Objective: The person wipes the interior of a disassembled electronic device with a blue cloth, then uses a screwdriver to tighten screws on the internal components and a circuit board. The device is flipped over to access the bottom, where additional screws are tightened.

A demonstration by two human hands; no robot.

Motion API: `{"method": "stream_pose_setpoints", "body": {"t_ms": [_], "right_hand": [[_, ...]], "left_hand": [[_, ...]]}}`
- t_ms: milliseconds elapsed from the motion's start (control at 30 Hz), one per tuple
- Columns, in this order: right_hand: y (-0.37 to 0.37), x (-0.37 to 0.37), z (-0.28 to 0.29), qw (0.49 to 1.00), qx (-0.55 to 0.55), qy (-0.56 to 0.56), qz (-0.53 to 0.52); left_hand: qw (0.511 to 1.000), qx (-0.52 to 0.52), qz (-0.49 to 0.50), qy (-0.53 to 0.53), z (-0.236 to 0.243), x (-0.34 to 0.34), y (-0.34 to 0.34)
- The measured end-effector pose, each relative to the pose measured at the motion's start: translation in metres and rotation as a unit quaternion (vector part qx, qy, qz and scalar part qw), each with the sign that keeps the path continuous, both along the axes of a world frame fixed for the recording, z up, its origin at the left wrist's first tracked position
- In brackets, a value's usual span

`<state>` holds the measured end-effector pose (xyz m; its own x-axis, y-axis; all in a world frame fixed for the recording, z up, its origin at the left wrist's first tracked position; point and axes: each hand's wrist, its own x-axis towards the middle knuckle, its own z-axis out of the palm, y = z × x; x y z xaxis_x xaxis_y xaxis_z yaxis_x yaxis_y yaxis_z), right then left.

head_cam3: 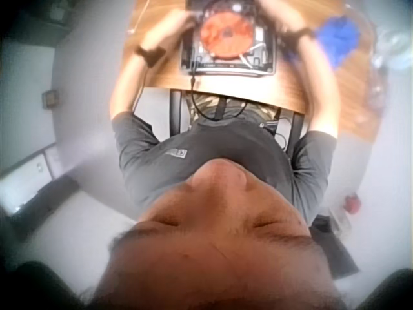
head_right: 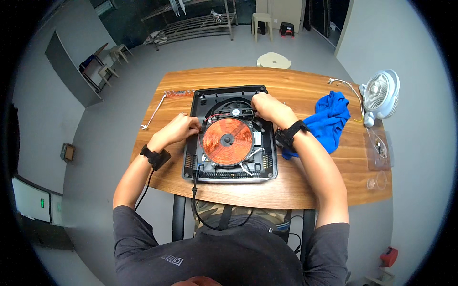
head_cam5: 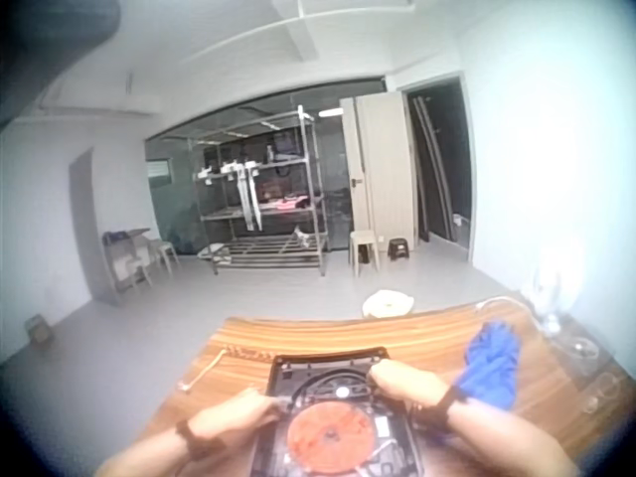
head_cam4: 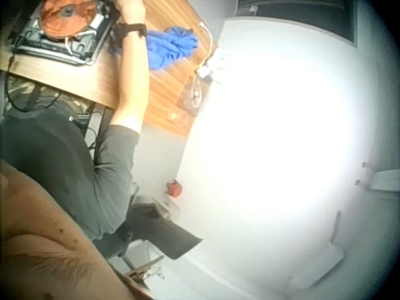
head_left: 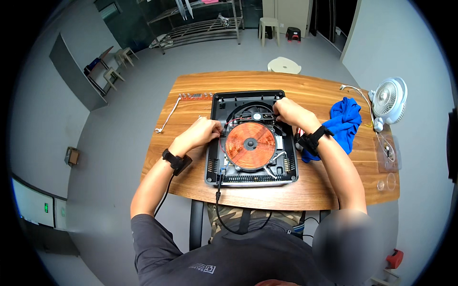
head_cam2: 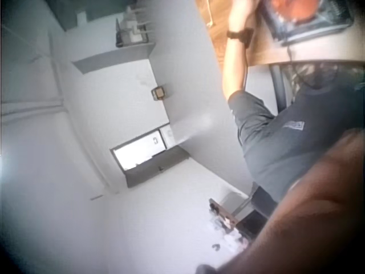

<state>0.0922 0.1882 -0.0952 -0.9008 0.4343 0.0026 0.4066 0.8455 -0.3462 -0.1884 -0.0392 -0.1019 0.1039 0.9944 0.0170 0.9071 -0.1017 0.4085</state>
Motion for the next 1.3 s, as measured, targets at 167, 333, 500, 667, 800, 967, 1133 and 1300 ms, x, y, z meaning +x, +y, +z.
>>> {"method": "stream_pose_setpoints", "body": {"t_ms": [167,333,500,667,800,967,1133,1300], "right_hand": [[0.001,-0.002,0.002,1.000,0.000,-0.007,0.004],[0.001,-0.002,0.002,1.000,0.014,-0.015,0.000],[0.000,-0.001,0.003,1.000,0.011,-0.009,0.004],[-0.003,-0.002,0.007,1.000,0.018,-0.024,0.001],[-0.004,-0.002,0.009,1.000,0.013,-0.024,-0.004],[-0.002,-0.002,0.006,1.000,0.011,-0.018,0.001],[0.000,-0.003,0.006,1.000,0.012,-0.024,0.001],[-0.002,-0.001,0.006,1.000,0.011,-0.019,-0.003]], "left_hand": [[1.000,0.000,-0.008,-0.006,0.002,0.000,0.002],[0.998,-0.047,0.007,-0.039,0.010,0.003,0.003],[0.997,-0.068,0.006,-0.039,0.014,0.005,0.005],[0.995,-0.088,0.007,-0.056,0.016,0.003,0.006],[0.998,-0.047,-0.010,-0.048,0.010,-0.004,0.012],[0.996,-0.041,0.036,-0.076,0.006,-0.003,0.018],[0.992,-0.067,0.073,-0.080,0.008,0.000,0.026],[0.994,-0.052,0.078,-0.047,0.003,-0.001,0.030]]}}
